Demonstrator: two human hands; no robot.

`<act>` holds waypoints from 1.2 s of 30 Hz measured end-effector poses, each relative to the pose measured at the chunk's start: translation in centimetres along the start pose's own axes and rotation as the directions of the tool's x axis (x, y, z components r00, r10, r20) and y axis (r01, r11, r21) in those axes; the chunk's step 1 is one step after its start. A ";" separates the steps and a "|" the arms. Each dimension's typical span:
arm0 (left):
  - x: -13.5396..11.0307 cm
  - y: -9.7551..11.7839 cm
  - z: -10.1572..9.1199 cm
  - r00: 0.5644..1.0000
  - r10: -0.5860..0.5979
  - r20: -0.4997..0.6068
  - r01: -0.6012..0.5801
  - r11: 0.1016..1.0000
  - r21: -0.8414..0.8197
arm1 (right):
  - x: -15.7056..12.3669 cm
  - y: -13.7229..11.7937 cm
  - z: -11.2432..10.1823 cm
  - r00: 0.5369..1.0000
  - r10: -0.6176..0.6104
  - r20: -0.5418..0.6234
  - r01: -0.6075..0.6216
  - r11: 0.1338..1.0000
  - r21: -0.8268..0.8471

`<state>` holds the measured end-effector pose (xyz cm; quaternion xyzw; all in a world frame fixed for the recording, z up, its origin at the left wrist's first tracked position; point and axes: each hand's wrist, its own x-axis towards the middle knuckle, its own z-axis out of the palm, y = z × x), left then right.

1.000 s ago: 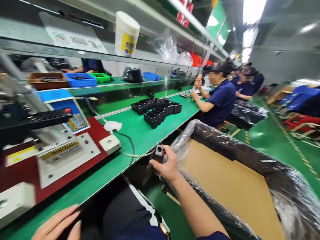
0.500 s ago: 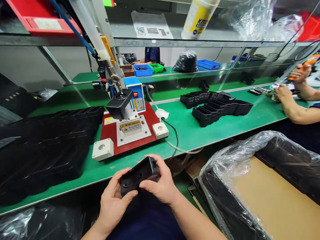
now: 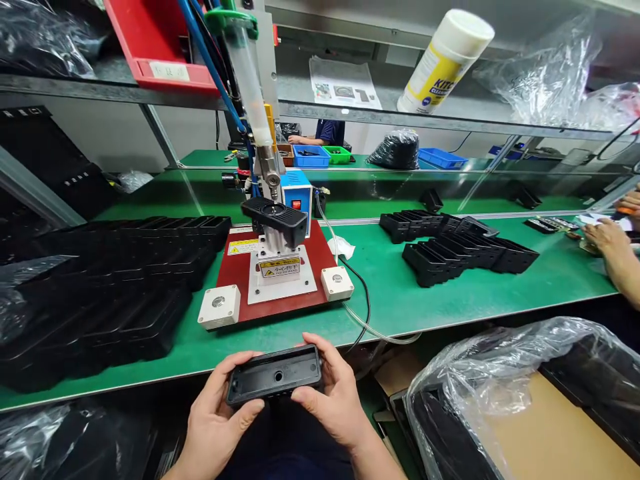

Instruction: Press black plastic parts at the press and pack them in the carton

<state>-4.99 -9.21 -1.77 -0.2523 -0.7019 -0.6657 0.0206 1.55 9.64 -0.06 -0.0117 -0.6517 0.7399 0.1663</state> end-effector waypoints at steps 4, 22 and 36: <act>0.1 0.0 0.0 1.000 0.023 -0.011 -0.022 1.000 0.020 | -0.3 0.3 -0.2 1.000 -0.002 0.010 0.003 0.998 -0.061; 0.2 -0.3 -0.5 0.997 -0.081 0.006 0.081 0.997 -0.002 | 0.2 -0.3 0.4 0.989 -0.109 0.096 0.129 0.963 -0.236; 0.2 -0.5 -0.7 1.000 -0.015 0.027 0.013 0.998 0.062 | 0.7 -0.2 0.3 0.981 -0.157 0.117 0.185 0.939 -0.289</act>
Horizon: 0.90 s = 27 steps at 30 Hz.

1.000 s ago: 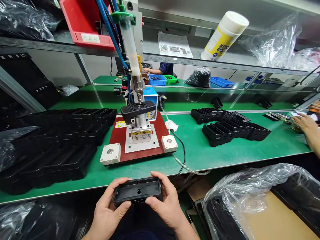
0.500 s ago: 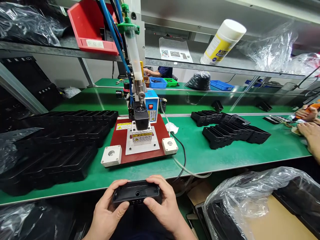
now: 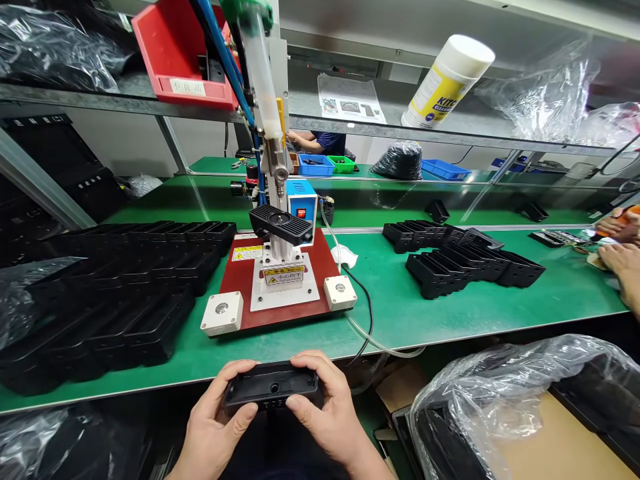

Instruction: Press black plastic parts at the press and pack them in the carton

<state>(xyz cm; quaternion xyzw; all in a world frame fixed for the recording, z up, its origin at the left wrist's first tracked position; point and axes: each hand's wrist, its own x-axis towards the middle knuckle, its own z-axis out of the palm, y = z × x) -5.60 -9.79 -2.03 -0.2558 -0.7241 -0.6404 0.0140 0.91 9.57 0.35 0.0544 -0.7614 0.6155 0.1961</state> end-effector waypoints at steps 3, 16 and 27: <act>1.9 1.0 -0.8 0.986 0.167 0.021 -0.168 0.984 0.062 | 1.3 -1.3 -0.5 0.993 -0.114 0.026 0.116 0.989 -0.087; 26.5 7.6 -2.7 0.917 0.381 0.118 -0.383 0.924 -0.009 | 21.2 -7.8 -3.4 0.790 -0.594 -0.149 0.451 0.729 -0.514; 28.8 6.1 -0.2 0.971 0.238 0.028 -0.223 0.941 -0.253 | 22.1 -6.6 -1.3 0.667 -0.740 -0.087 0.541 0.561 -0.627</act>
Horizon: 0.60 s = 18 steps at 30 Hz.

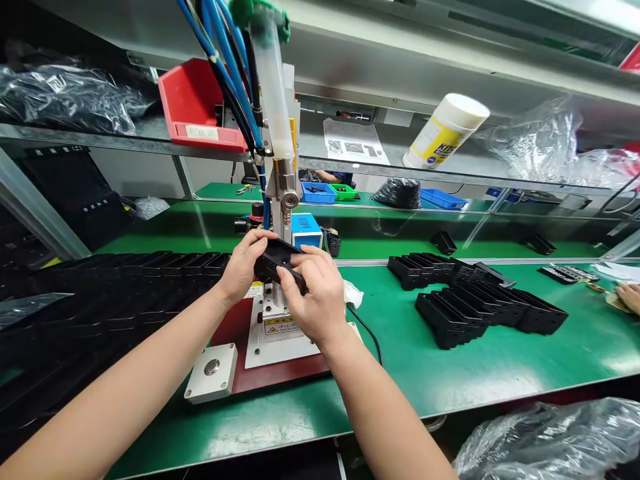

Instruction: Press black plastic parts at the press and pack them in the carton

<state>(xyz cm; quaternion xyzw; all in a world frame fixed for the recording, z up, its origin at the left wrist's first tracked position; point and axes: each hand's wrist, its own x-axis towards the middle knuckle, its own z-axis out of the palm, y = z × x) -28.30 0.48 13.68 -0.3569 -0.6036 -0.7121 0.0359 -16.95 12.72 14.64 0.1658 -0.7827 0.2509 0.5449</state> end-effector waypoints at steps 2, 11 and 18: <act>0.3 0.0 0.4 1.000 -0.007 -0.023 0.007 1.000 -0.024 | 0.0 0.1 0.3 1.000 -0.026 -0.009 0.026 0.999 -0.025; 0.1 -0.2 1.6 0.978 0.123 -0.171 -0.135 0.989 -0.058 | -0.6 1.1 1.6 0.987 -0.062 -0.148 0.057 0.998 -0.042; 0.1 -0.1 1.1 0.977 0.087 -0.193 -0.071 0.994 0.084 | 0.1 0.9 1.6 0.987 -0.057 -0.151 0.058 0.998 0.003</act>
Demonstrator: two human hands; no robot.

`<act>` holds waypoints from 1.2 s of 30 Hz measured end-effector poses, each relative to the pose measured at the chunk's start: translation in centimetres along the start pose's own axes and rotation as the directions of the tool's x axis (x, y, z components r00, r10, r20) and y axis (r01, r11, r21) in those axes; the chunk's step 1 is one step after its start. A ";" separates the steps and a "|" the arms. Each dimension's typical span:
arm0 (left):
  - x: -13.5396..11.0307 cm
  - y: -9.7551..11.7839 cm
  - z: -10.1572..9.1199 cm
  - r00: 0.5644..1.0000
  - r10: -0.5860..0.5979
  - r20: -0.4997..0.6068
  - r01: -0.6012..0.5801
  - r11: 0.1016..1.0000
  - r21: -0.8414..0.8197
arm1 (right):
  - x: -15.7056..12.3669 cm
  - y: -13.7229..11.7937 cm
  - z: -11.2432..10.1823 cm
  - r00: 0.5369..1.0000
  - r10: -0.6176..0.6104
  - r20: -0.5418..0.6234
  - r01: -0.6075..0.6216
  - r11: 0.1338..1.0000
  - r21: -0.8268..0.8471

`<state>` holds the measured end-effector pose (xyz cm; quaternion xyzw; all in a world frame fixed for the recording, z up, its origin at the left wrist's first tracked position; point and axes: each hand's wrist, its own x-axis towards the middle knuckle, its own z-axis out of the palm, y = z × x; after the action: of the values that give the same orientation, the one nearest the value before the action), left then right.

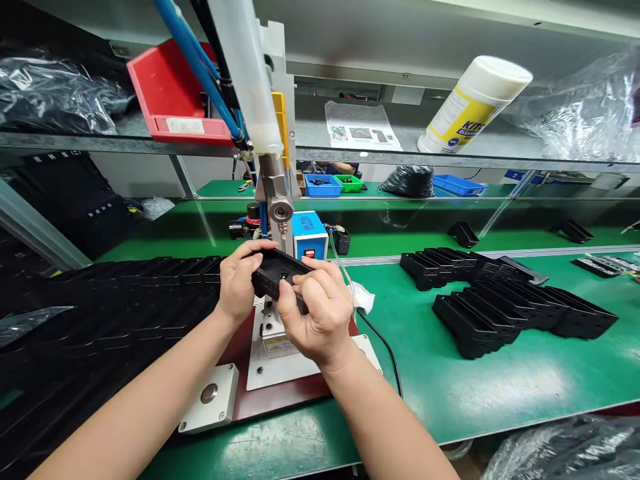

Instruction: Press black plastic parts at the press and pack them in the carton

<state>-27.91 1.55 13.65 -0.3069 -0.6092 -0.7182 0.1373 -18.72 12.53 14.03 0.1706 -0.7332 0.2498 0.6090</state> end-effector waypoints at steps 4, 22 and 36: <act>0.2 0.0 -0.4 1.000 -0.005 0.016 0.003 0.997 0.080 | 0.4 -0.4 0.2 0.996 0.081 -0.021 -0.081 0.997 0.004; 0.1 0.3 2.0 0.977 -0.125 -0.174 0.120 0.992 -0.037 | -2.5 -0.4 -1.5 0.933 0.353 0.076 -0.360 0.924 0.129; -9.3 7.5 -0.6 0.915 0.127 -0.382 -0.069 0.984 0.162 | -4.0 -10.0 -2.9 0.893 0.428 -0.142 -0.334 0.839 0.430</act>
<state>-16.58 -2.34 13.92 -0.1769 -0.6038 -0.7110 0.3139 -10.06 5.78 12.06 0.1088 -0.6106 0.5270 0.5810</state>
